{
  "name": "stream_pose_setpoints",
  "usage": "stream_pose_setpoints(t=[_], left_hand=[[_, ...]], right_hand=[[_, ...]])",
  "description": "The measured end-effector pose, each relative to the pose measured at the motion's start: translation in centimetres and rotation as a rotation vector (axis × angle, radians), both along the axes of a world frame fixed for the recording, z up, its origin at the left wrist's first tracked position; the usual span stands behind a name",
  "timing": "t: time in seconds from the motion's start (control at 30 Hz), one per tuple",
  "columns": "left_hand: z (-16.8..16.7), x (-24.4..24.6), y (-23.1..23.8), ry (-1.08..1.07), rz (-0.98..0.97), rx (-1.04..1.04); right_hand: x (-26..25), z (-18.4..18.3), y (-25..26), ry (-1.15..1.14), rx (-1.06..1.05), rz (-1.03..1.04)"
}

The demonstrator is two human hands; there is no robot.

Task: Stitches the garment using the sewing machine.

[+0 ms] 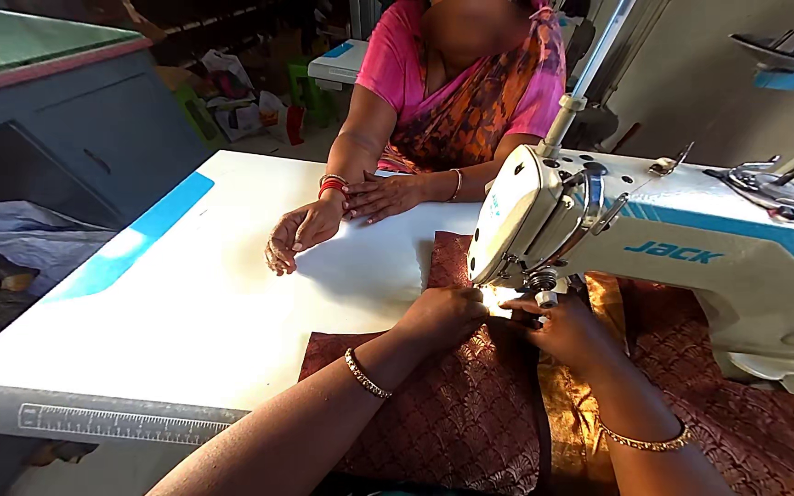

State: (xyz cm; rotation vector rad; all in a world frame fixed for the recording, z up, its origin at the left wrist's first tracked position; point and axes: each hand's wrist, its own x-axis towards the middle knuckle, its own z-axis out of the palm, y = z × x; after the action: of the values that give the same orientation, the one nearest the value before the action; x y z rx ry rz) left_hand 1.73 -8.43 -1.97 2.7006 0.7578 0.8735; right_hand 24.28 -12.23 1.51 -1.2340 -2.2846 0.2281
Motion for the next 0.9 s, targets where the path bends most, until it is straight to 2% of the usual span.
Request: stream_pose_setpoints(t=[0.27,0.53,0.7,0.9], left_hand=[[0.3,0.3,-0.5,0.066,-0.012,0.278],[1.6,0.3,-1.6,0.190,0.004,0.306],[2.3,0.1,-2.3,0.281,0.061,0.050],[3.6,0.8,-6.3,0.568,0.322,-0.339]], right_hand=[[0.0,0.2,-0.2,-0.085,-0.046,0.051],[0.1,-0.1,-0.1,-0.096,-0.095,0.060],[-0.3,0.1,0.0,-0.127,-0.214,0.032],[-0.2,-0.3,0.4,-0.090,-0.180,0.095]])
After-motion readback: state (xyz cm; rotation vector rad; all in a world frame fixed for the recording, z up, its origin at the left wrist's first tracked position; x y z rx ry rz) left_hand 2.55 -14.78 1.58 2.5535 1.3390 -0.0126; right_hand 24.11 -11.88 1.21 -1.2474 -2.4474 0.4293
